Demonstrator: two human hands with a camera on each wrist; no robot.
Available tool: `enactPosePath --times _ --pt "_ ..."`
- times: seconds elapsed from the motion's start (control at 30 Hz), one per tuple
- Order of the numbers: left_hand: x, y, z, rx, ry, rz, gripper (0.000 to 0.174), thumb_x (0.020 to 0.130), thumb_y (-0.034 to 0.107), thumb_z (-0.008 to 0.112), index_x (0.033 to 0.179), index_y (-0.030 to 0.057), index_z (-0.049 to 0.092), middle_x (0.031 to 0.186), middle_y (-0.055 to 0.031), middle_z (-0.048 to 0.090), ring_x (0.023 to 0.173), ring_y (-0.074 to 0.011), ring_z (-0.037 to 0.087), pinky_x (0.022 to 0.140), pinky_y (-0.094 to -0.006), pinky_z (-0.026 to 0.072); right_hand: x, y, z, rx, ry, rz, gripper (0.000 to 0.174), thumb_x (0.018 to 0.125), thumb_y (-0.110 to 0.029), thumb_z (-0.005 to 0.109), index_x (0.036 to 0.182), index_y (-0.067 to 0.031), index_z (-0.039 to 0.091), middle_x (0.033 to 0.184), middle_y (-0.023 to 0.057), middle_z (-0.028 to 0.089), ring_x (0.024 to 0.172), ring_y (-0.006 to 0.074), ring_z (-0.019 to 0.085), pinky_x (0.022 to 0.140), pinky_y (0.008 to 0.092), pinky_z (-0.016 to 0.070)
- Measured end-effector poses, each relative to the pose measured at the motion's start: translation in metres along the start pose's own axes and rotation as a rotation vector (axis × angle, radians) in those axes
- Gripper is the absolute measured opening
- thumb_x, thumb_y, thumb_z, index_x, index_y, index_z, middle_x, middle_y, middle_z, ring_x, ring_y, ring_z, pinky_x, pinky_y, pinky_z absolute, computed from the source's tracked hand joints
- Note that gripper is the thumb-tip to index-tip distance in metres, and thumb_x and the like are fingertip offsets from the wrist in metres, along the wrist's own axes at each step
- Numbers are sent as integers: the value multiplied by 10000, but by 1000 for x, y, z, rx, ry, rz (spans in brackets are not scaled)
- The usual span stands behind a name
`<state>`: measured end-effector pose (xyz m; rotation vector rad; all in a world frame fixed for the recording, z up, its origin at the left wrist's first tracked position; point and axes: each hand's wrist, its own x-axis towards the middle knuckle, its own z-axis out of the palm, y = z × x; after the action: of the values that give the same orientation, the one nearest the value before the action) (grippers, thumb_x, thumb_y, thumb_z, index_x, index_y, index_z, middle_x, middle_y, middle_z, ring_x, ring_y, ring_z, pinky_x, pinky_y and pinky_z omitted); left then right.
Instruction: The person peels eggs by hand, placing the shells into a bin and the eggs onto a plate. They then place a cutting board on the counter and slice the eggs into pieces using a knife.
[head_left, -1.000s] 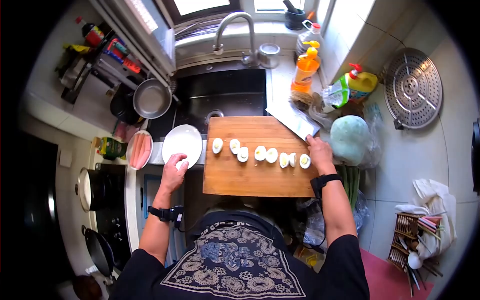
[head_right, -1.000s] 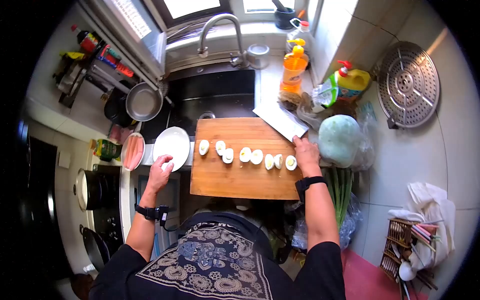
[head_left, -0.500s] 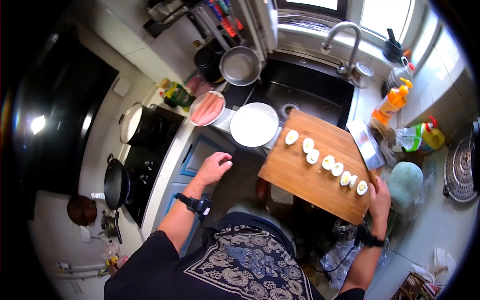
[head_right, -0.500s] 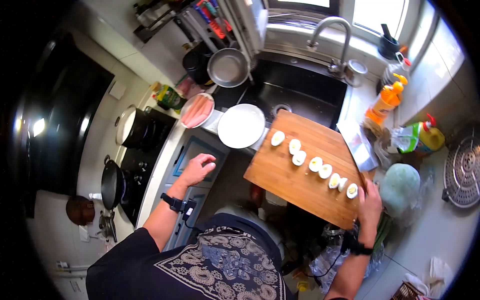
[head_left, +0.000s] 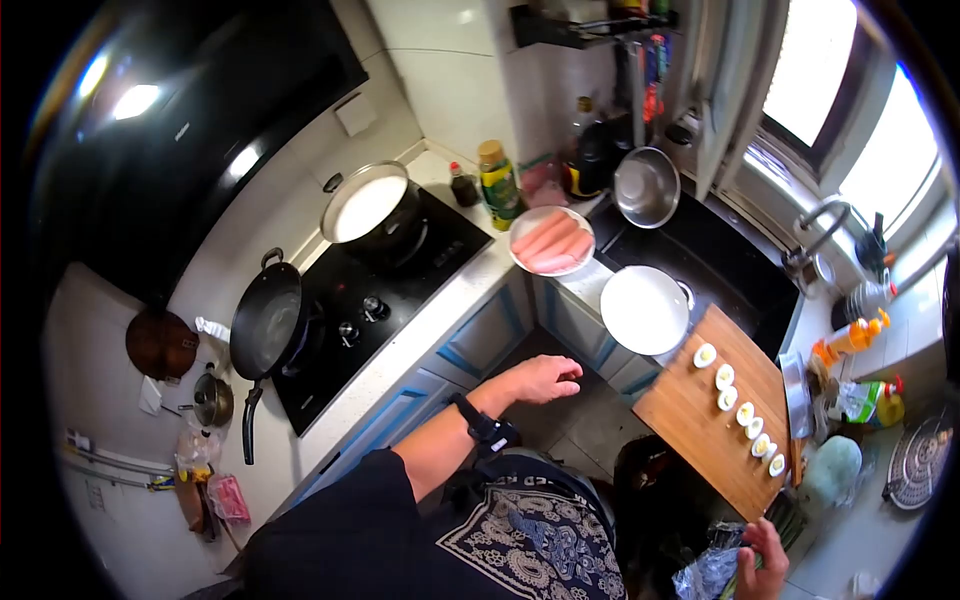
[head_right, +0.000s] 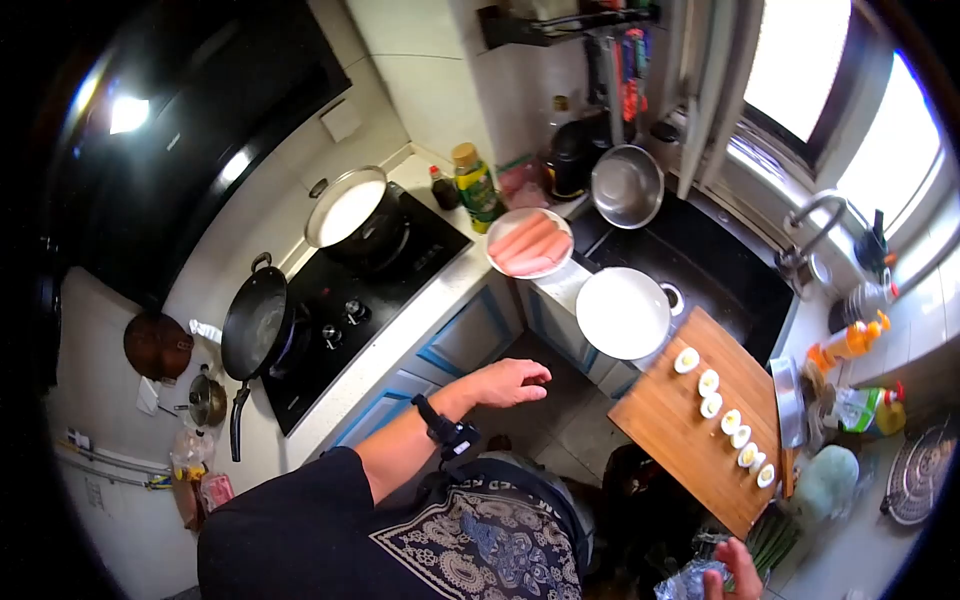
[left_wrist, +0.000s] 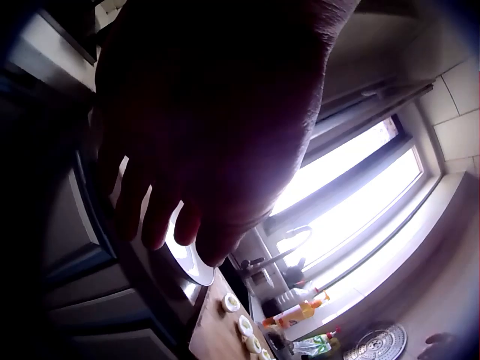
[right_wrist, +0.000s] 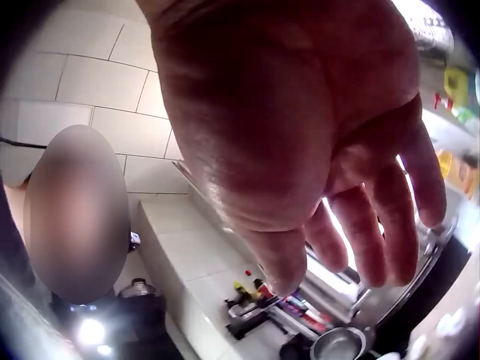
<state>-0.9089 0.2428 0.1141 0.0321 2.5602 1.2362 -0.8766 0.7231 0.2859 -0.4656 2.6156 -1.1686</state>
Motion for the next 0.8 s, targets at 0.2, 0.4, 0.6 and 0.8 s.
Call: enactPosePath --times 0.2,0.4,0.6,0.8 --pt "-65 -46 -30 -135 32 -32 373 915 269 610 1189 19 577 1111 -146 641 1020 -293 610 900 -367 481 53 -112 108 198 -258 114 354 915 -25 611 1263 20 561 1121 138 661 1029 194 621 914 302 478" --pt "-139 -98 -48 -229 134 -120 367 906 280 607 1172 27 590 1063 -140 657 969 -283 630 860 -361 493 91 -120 209 178 -419 117 382 863 12 634 1234 57 553 1029 113 671 904 128 630 825 250 510" --pt "-209 -131 -47 -385 284 -285 384 922 282 614 1205 25 580 1061 -113 669 964 -217 638 862 -324 494 117 -124 265 37 -575 43 380 836 -101 704 1182 15 597 938 139 700 834 184 684 748 286 529" --pt "-263 -160 -31 -618 512 -438 344 922 226 636 1193 17 601 1050 -98 675 956 -178 641 837 -303 506 146 -143 288 35 -670 -20 365 875 -179 679 1170 19 599 930 156 711 826 219 699 739 296 538"
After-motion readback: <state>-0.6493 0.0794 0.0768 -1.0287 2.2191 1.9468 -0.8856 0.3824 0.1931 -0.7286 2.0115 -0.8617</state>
